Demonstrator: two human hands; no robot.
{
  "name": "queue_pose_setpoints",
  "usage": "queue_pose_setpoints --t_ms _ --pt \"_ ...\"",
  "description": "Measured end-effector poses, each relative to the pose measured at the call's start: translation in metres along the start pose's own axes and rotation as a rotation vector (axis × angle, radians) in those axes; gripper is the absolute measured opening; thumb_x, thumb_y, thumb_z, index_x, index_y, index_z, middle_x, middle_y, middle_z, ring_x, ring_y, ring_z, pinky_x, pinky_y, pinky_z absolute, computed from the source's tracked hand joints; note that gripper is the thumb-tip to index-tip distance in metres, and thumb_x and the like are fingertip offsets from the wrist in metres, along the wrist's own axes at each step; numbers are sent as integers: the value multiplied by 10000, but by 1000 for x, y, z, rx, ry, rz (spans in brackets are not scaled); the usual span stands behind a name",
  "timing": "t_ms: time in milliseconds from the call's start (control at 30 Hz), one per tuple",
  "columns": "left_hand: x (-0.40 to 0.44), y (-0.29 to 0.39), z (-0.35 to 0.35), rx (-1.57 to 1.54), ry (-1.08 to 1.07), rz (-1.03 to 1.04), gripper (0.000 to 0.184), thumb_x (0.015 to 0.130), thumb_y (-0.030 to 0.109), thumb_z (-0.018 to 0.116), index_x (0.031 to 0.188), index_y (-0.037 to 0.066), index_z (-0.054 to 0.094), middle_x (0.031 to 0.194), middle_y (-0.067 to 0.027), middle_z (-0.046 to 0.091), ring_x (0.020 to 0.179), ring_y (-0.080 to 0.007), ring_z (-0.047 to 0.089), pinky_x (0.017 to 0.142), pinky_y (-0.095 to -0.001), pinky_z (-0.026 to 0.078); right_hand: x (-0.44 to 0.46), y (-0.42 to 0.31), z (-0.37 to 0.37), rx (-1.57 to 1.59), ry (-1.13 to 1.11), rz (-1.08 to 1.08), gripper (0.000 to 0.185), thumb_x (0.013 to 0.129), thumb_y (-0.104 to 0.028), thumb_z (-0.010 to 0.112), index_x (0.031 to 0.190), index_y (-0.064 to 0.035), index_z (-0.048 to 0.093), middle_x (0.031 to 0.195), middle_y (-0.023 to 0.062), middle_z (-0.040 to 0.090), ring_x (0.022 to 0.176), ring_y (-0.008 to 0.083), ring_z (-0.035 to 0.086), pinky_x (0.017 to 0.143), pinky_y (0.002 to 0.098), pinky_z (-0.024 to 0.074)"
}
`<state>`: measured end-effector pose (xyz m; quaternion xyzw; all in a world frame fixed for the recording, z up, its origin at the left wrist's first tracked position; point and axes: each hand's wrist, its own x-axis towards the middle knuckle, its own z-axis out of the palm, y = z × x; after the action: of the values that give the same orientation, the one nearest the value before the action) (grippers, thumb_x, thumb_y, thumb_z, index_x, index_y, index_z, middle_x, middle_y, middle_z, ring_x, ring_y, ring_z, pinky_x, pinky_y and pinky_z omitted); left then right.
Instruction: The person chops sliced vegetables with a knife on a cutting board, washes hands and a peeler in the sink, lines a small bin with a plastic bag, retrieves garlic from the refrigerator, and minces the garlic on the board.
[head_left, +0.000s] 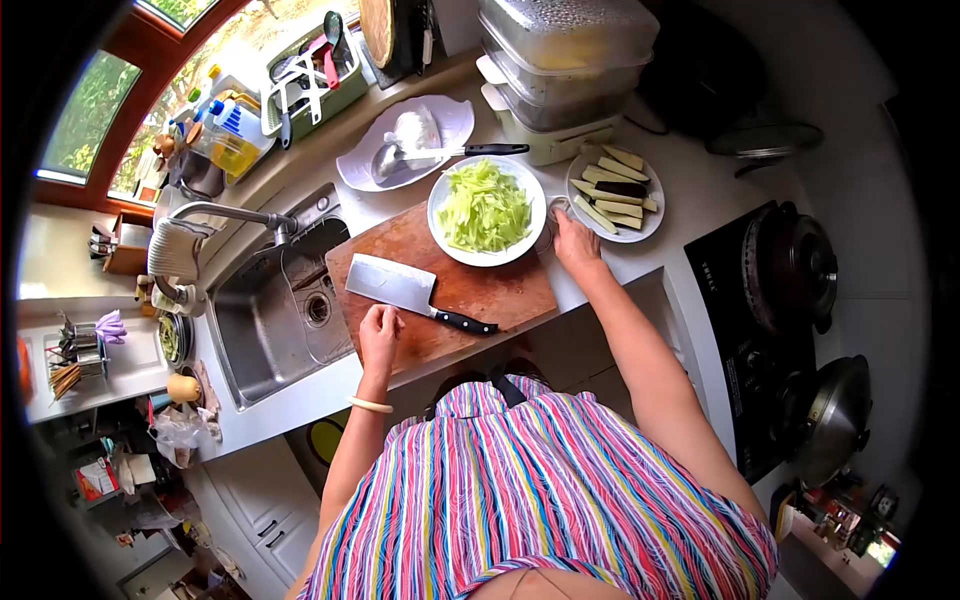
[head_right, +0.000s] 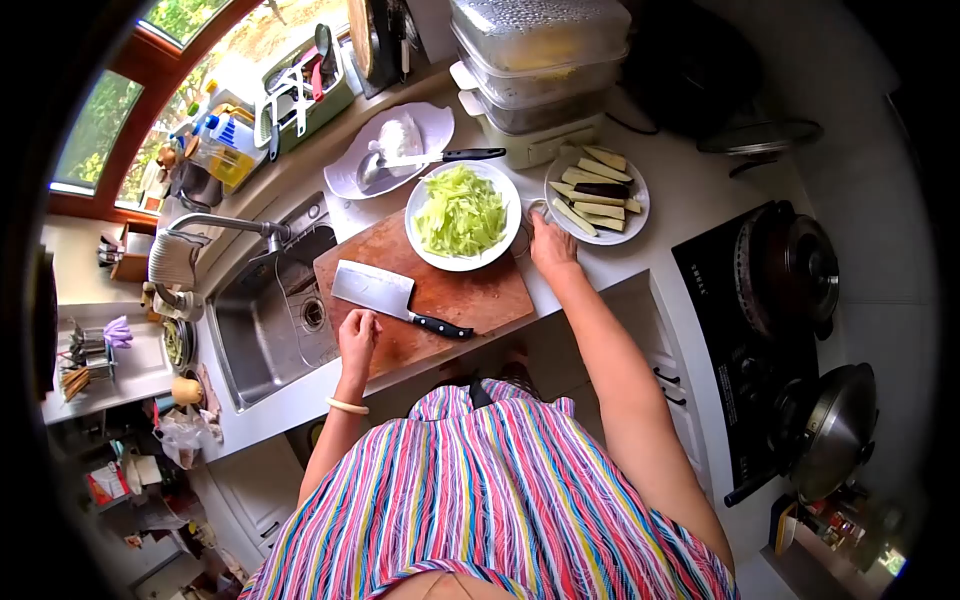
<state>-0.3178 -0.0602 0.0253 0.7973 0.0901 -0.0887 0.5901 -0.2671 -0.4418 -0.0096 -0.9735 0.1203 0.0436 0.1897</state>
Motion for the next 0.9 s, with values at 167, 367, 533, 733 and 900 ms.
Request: queue_pose_setpoints --t_ms 167,367,533,733,900 --pt "-29 -4 0 -29 -38 -57 164 939 164 530 852 34 581 629 3 552 516 -55 474 461 -199 373 -25 4 4 7 -45 30 179 793 -131 557 958 -66 538 858 197 649 848 404 622 737 503 486" --pt "-62 31 -10 224 31 180 91 876 105 582 896 18 598 700 -79 589 635 -169 581 597 -302 471 -110 -18 -97 189 -154 7 168 759 -167 603 844 -22 590 717 183 635 697 375 620 649 465 483" --pt "-65 116 -25 474 -218 813 558 679 132 749 1185 74 522 1181 -124 516 1097 -322 503 924 -414 398 -124 -146 -169 249 -456 -334 164 769 -161 616 826 -12 580 637 156 607 586 294 613 554 385 473" --pt "-53 41 -75 231 -61 746 741 724 107 731 1342 42 329 1174 -204 527 1080 -376 531 928 -424 415 -118 -289 -61 974 -830 -235 233 891 -222 586 879 11 581 628 32 578 485 81 515 433 230 394" --pt "-29 -53 -183 -396 49 117 511 913 138 508 1359 81 266 865 -65 564 670 -146 529 576 -268 437 -97 -411 46 1044 -600 -182 256 892 -230 595 976 11 577 684 43 591 554 89 548 487 238 442"
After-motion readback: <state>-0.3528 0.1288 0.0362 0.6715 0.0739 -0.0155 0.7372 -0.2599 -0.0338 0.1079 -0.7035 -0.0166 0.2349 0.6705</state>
